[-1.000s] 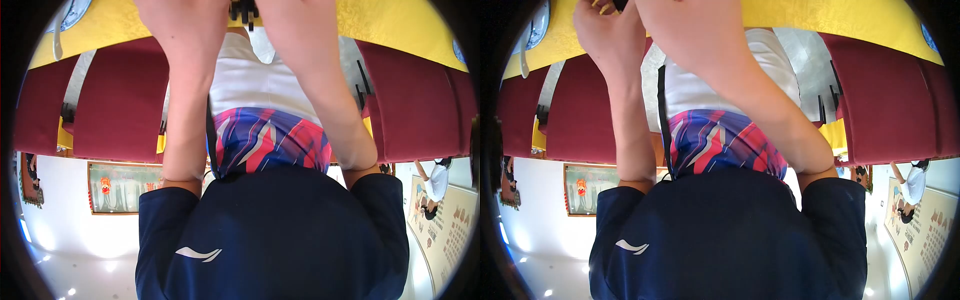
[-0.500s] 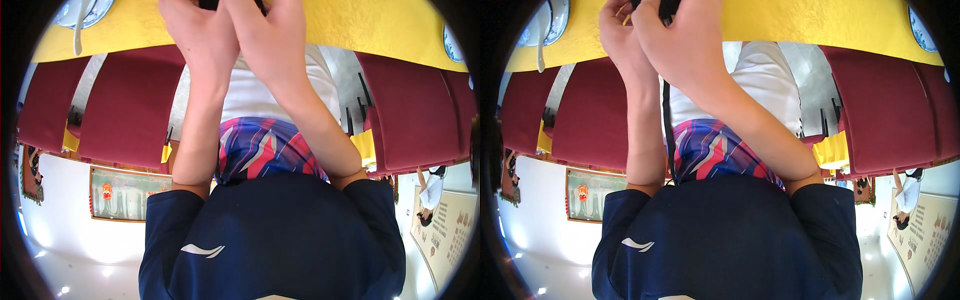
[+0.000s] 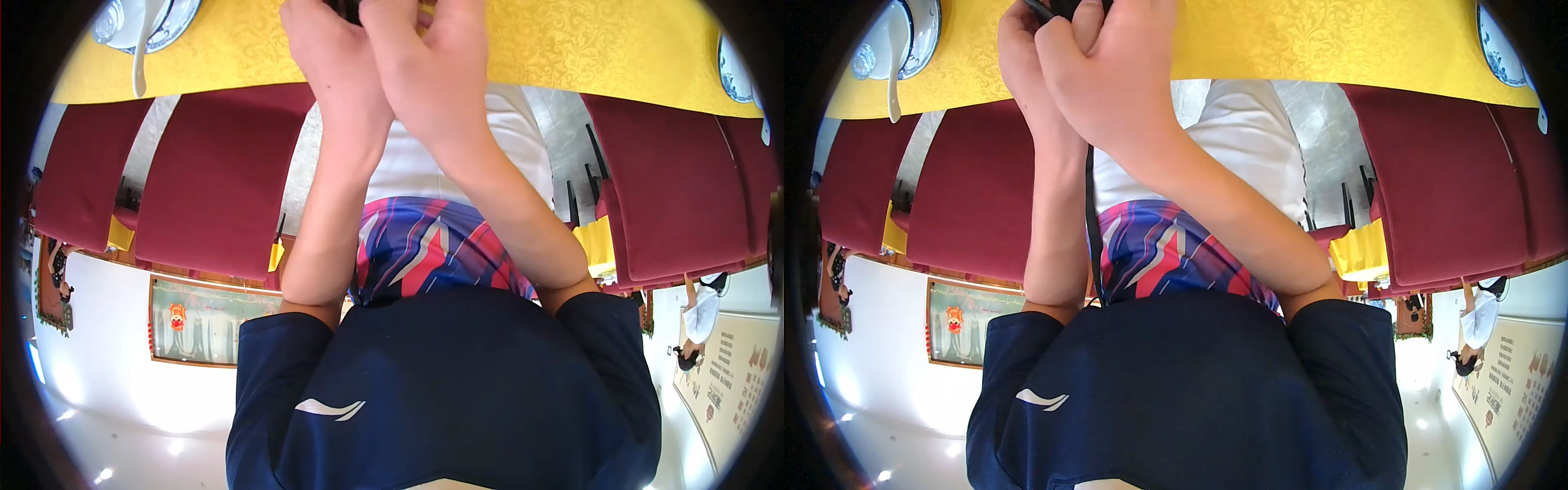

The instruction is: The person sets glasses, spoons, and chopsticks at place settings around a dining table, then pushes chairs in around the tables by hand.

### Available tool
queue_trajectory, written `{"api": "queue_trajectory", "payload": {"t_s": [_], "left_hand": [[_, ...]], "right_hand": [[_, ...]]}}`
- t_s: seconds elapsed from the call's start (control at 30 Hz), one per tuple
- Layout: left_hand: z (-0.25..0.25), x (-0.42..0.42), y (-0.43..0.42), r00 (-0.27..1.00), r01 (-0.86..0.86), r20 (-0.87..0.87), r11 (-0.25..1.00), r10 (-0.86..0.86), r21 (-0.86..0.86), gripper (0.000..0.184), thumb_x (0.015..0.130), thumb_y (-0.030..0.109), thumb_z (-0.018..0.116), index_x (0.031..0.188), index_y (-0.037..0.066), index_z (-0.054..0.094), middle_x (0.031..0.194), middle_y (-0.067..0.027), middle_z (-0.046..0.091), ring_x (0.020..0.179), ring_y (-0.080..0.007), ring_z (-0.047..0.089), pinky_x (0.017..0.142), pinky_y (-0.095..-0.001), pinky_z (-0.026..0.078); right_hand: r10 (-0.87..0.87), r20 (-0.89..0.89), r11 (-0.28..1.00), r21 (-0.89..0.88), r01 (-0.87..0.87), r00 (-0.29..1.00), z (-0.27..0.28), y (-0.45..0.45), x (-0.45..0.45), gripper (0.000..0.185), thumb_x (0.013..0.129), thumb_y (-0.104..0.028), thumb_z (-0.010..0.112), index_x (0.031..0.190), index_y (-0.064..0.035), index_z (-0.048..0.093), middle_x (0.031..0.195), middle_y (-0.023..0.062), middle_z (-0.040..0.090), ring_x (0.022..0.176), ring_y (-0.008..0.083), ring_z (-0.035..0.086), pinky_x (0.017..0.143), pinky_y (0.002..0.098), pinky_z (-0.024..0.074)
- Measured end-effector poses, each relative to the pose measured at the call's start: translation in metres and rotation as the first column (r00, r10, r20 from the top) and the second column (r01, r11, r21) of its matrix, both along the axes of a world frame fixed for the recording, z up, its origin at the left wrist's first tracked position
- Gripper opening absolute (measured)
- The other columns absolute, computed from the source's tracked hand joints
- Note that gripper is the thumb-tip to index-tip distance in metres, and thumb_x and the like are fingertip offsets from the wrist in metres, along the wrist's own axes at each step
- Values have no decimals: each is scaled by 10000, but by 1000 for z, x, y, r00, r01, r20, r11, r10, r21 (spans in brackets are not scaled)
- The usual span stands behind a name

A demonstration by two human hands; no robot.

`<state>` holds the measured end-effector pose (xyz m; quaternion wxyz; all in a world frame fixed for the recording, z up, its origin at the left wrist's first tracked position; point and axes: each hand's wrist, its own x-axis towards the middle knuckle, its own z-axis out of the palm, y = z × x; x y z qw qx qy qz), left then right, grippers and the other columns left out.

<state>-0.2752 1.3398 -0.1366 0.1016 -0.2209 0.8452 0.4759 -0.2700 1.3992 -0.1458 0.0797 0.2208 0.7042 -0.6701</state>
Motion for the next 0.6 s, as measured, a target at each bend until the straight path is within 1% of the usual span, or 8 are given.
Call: {"api": "queue_trajectory", "payload": {"t_s": [0.03,0.1,0.13,0.27,0.3,0.43,0.47,0.6], "left_hand": [[0,1,0,1000,1,4,1000,-1,0,361,898,68,634,1209,-48,490,1022,-105,591,879,-167,582,755,-280,484],[-1,0,-2,998,-16,60,1000,16,2,365,898,72,636,1211,-47,490,1022,-110,583,884,-175,581,758,-284,480],[-1,0,-3,996,-25,87,1000,25,2,367,898,73,637,1211,-47,489,1022,-112,580,887,-179,581,760,-287,478],[-3,0,-6,984,-51,173,999,50,2,372,898,78,640,1214,-46,488,1023,-118,569,895,-190,581,764,-293,472],[-6,2,-7,997,1,78,1000,0,-11,379,895,79,644,1216,-47,487,1022,-121,563,897,-198,578,766,-297,469],[-15,8,-7,933,186,-293,977,-210,-108,410,884,82,662,1227,-50,481,1020,-132,539,901,-228,566,774,-312,459],[-12,9,-4,941,220,-198,941,-274,-255,479,849,97,704,1241,-52,473,1030,-152,514,924,-256,544,794,-339,446],[-9,3,9,981,124,-103,942,-163,-310,553,801,103,752,1251,-51,470,1062,-172,505,945,-281,534,811,-370,441]], "right_hand": [[-1,4,1000,0,1,1000,-3,-4,4,435,906,-84,562,1270,110,424,1128,188,504,1036,223,539,908,340,449],[-83,18,963,-255,85,996,-5,-16,4,428,891,-92,546,1249,116,439,1139,213,511,1059,265,518,946,363,417],[-82,17,963,-255,84,996,-4,-19,2,428,891,-92,546,1249,116,439,1139,213,511,1059,265,518,946,363,417],[9,-52,998,-64,-12,999,-2,-22,-3,425,906,-114,523,1247,127,437,1143,218,506,1056,293,511,950,350,404],[47,-69,999,19,-45,997,-2,-22,-3,432,910,-120,520,1249,131,432,1140,215,501,1052,295,511,944,348,404],[39,-45,997,-66,-42,998,9,-10,1,465,907,-118,533,1272,142,409,1151,219,474,1048,298,506,937,369,411],[59,-38,998,1,-59,998,10,-4,3,470,905,-107,534,1284,139,403,1157,220,466,1052,296,504,937,372,414],[81,-32,983,166,-75,996,9,13,4,490,897,-59,532,1325,124,382,1175,217,445,1073,283,499,941,372,422]]}}
